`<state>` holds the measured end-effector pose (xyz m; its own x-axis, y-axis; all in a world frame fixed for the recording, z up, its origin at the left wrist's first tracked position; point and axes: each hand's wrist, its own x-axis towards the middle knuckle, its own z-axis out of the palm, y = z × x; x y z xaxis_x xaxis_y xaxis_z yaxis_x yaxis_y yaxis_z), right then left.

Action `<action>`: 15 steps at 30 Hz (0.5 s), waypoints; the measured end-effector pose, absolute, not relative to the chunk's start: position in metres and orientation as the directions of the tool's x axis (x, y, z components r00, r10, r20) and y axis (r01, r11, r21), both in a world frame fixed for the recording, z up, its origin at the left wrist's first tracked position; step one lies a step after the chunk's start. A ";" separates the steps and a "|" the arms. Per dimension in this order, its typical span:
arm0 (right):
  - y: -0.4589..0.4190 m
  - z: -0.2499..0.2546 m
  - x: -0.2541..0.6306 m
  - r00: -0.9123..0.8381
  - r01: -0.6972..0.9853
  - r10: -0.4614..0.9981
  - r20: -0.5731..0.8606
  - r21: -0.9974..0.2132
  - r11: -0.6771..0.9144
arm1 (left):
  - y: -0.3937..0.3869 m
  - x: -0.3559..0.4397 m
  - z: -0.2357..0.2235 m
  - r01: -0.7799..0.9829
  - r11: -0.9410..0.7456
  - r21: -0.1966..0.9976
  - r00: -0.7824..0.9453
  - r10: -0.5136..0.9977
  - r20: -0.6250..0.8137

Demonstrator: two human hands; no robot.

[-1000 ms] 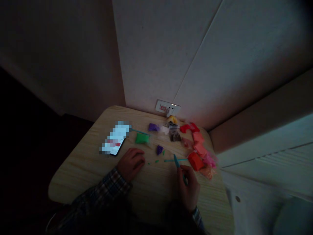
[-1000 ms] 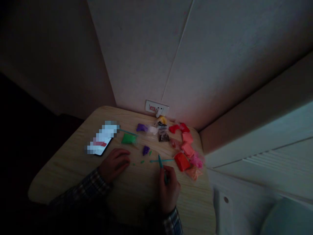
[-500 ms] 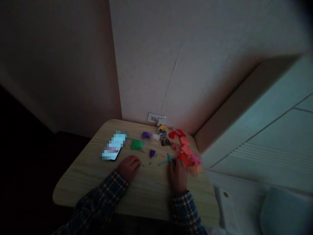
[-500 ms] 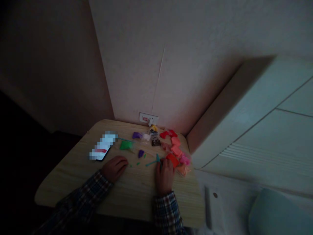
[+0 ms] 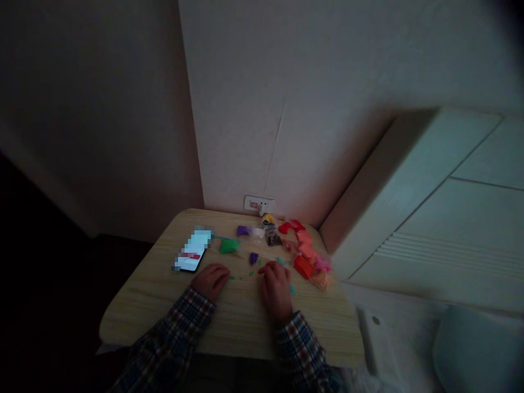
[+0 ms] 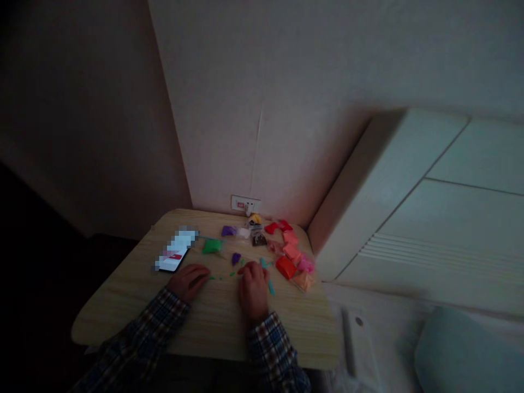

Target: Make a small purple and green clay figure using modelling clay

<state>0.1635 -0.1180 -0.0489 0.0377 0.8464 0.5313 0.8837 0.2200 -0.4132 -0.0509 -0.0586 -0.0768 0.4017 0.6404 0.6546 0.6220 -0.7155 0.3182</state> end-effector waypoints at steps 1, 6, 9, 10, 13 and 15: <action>-0.117 -0.048 0.152 -0.008 0.866 0.861 0.509 -0.427 0.260 | -0.061 -0.053 -0.076 0.621 -0.714 0.322 0.400 0.643 0.653; -0.110 -0.046 0.110 -0.023 0.824 0.913 0.406 -0.510 0.248 | -0.072 -0.065 -0.068 0.622 -0.707 0.337 0.401 0.657 0.638; -0.107 -0.048 0.104 0.017 0.815 0.928 0.372 -0.543 0.203 | -0.074 -0.069 -0.067 0.617 -0.705 0.348 0.402 0.663 0.632; -0.107 -0.049 0.104 0.034 0.811 0.930 0.366 -0.554 0.189 | -0.074 -0.069 -0.068 0.615 -0.704 0.354 0.400 0.666 0.630; -0.105 -0.050 0.105 0.068 0.798 0.936 0.346 -0.582 0.157 | -0.073 -0.069 -0.072 0.613 -0.695 0.376 0.386 0.679 0.625; -0.105 -0.049 0.106 0.082 0.796 0.938 0.336 -0.589 0.142 | -0.073 -0.068 -0.074 0.613 -0.686 0.391 0.375 0.689 0.620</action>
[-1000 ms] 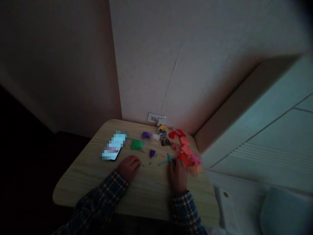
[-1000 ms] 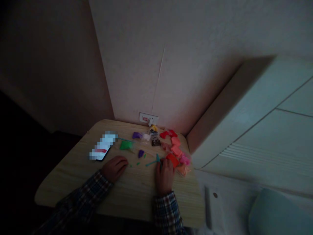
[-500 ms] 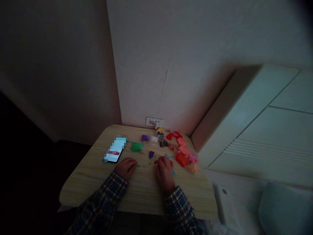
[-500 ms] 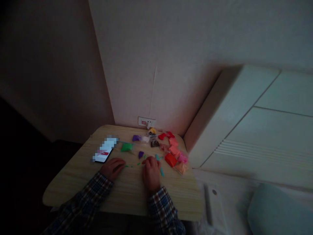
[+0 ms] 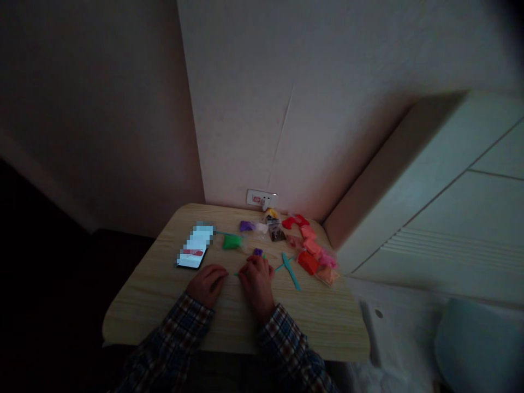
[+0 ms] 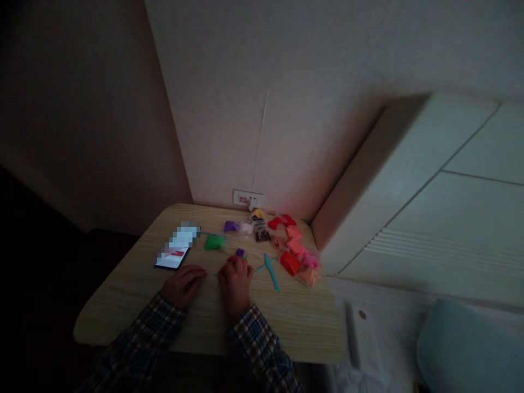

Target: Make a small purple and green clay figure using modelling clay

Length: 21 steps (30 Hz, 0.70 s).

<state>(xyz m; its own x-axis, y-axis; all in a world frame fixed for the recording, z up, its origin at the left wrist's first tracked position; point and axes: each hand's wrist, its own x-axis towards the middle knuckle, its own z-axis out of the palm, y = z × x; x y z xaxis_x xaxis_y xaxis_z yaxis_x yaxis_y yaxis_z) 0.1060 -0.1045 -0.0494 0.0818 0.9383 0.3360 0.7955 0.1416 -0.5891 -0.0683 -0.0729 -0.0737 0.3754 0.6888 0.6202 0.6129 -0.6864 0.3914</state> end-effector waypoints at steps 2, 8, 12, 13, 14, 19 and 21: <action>-0.104 -0.050 0.106 0.091 0.800 0.936 0.341 -0.585 0.136 | -0.073 -0.068 -0.075 0.611 -0.680 0.405 0.370 0.698 0.613; -0.102 -0.050 0.103 0.057 0.823 0.938 0.342 -0.548 0.149 | -0.072 -0.069 -0.073 0.605 -0.659 0.446 0.369 0.729 0.577; -0.102 -0.048 0.102 0.034 0.824 0.942 0.335 -0.543 0.164 | -0.072 -0.068 -0.072 0.602 -0.632 0.489 0.353 0.759 0.546; -0.102 -0.048 0.102 0.029 0.818 0.943 0.332 -0.550 0.169 | -0.071 -0.067 -0.071 0.602 -0.622 0.500 0.346 0.768 0.539; -0.103 -0.047 0.102 0.030 0.807 0.943 0.331 -0.564 0.172 | -0.071 -0.067 -0.071 0.602 -0.613 0.512 0.340 0.777 0.531; -0.105 -0.039 0.105 0.140 0.599 0.917 0.374 -0.769 0.222 | -0.072 -0.065 -0.060 0.572 -0.588 0.572 0.323 0.802 0.502; -0.105 -0.031 0.108 0.203 0.469 0.897 0.392 -0.843 0.262 | -0.073 -0.063 -0.052 0.518 -0.553 0.652 0.298 0.832 0.469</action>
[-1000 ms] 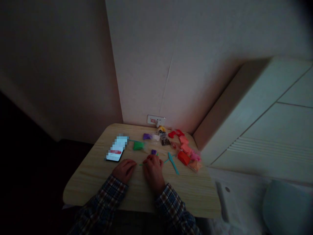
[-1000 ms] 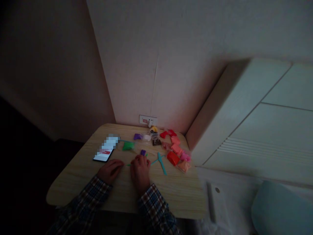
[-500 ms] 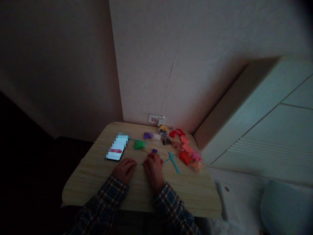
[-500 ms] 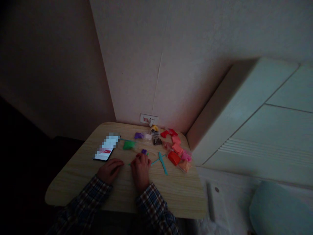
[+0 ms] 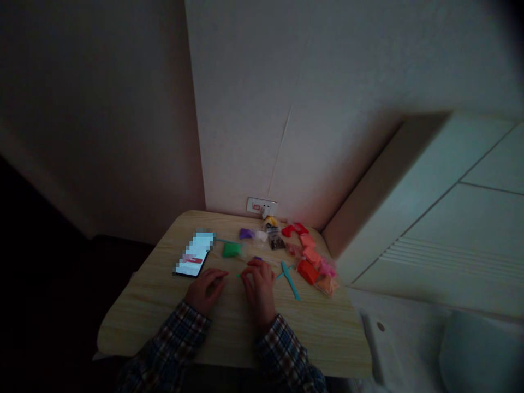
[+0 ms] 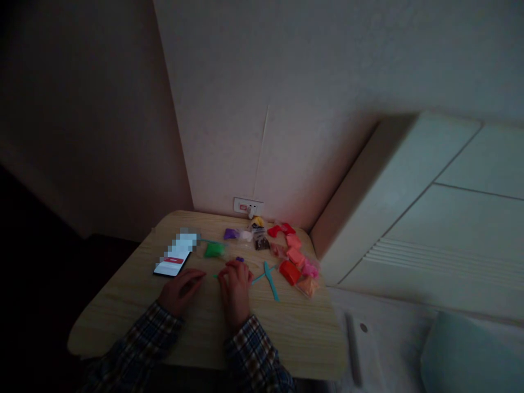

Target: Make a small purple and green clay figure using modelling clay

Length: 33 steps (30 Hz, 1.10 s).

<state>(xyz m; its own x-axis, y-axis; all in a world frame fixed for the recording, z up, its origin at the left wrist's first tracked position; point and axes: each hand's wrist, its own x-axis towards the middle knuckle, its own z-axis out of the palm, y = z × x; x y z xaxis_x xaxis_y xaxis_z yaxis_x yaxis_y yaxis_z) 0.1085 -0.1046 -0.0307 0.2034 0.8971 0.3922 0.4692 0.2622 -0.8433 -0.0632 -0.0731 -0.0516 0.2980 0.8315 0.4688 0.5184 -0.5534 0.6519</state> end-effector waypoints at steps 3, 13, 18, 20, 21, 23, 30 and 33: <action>-0.100 -0.008 0.116 0.237 0.330 0.894 0.380 -0.897 0.294 | -0.070 -0.056 -0.027 0.351 -0.475 0.807 0.224 0.879 0.420; -0.067 0.132 0.129 -0.203 -0.769 0.976 0.078 -0.629 -0.110 | -0.037 -0.008 0.132 0.166 -0.598 0.784 0.107 0.801 0.588; -0.044 0.142 0.127 -0.279 -0.769 0.942 0.186 -0.631 -0.103 | -0.029 0.000 0.160 0.096 -0.655 0.750 0.194 0.751 0.631; -0.037 0.139 0.128 -0.327 -0.752 0.929 0.171 -0.642 -0.147 | -0.022 0.002 0.160 0.075 -0.650 0.756 0.221 0.750 0.623; -0.035 0.138 0.129 -0.340 -0.745 0.926 0.162 -0.648 -0.160 | -0.019 0.003 0.159 0.064 -0.647 0.760 0.224 0.752 0.620; -0.031 0.135 0.130 -0.351 -0.734 0.926 0.141 -0.656 -0.179 | -0.013 0.006 0.156 0.034 -0.631 0.775 0.226 0.760 0.609; -0.022 0.121 0.132 -0.397 -0.720 0.912 0.102 -0.651 -0.241 | -0.007 0.016 0.143 -0.143 -0.472 0.870 0.209 0.845 0.493; -0.021 0.116 0.128 -0.397 -0.712 0.914 0.084 -0.656 -0.249 | -0.005 0.018 0.139 -0.254 -0.291 0.922 0.318 0.875 0.364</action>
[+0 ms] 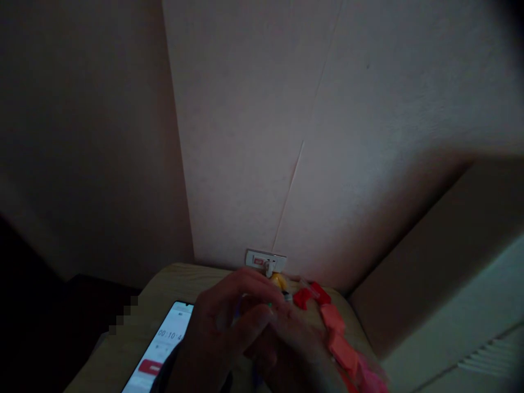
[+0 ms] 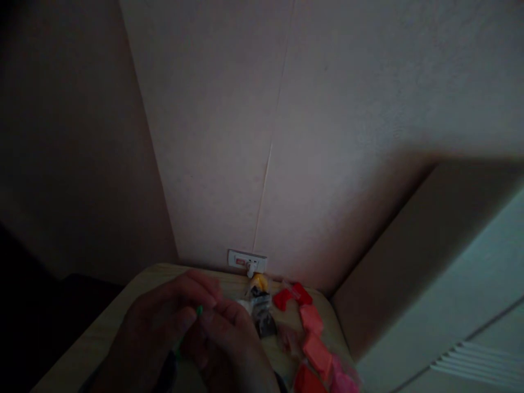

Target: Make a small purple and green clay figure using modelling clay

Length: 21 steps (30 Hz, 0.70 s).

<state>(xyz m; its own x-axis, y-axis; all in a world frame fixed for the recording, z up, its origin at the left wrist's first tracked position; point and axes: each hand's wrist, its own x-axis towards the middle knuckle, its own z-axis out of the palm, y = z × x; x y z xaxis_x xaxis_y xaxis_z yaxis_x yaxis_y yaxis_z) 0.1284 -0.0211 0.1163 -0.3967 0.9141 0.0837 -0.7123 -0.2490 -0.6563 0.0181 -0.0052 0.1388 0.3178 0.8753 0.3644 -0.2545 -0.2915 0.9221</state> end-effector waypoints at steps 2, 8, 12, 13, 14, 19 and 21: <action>-0.021 0.114 0.125 -0.378 -0.710 0.924 0.046 -0.655 -0.258 | -0.002 0.018 0.137 -0.273 -0.178 0.945 0.406 0.870 0.281; -0.020 0.110 0.124 -0.304 -0.619 0.952 0.018 -0.763 -0.183 | 0.006 0.015 0.133 -0.352 -0.181 0.918 0.425 0.843 0.329; -0.020 0.112 0.129 -0.350 -0.588 0.936 0.038 -0.787 -0.188 | 0.005 0.016 0.134 -0.371 -0.191 0.909 0.382 0.861 0.337; -0.020 0.114 0.132 -0.355 -0.586 0.934 0.045 -0.789 -0.185 | 0.004 0.016 0.136 -0.361 -0.208 0.909 0.374 0.861 0.345; -0.020 0.116 0.135 -0.356 -0.579 0.933 0.057 -0.797 -0.172 | 0.004 0.016 0.137 -0.354 -0.215 0.910 0.339 0.878 0.339; -0.026 0.131 0.166 -0.105 -0.336 0.986 0.131 -0.937 0.089 | 0.000 0.011 0.148 -0.281 -0.307 0.909 0.236 0.896 0.376; -0.032 0.135 0.178 0.159 -0.174 0.956 0.246 -0.946 0.272 | -0.006 0.008 0.154 -0.256 -0.227 0.940 0.292 0.909 0.299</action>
<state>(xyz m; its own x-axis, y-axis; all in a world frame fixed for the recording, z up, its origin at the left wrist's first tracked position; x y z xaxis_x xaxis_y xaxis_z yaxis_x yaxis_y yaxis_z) 0.1778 -0.0323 0.1354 0.1593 0.9562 0.2458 -0.1737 0.2722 -0.9464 0.0083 -0.0058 0.1539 0.2921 0.9085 0.2988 -0.2558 -0.2268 0.9398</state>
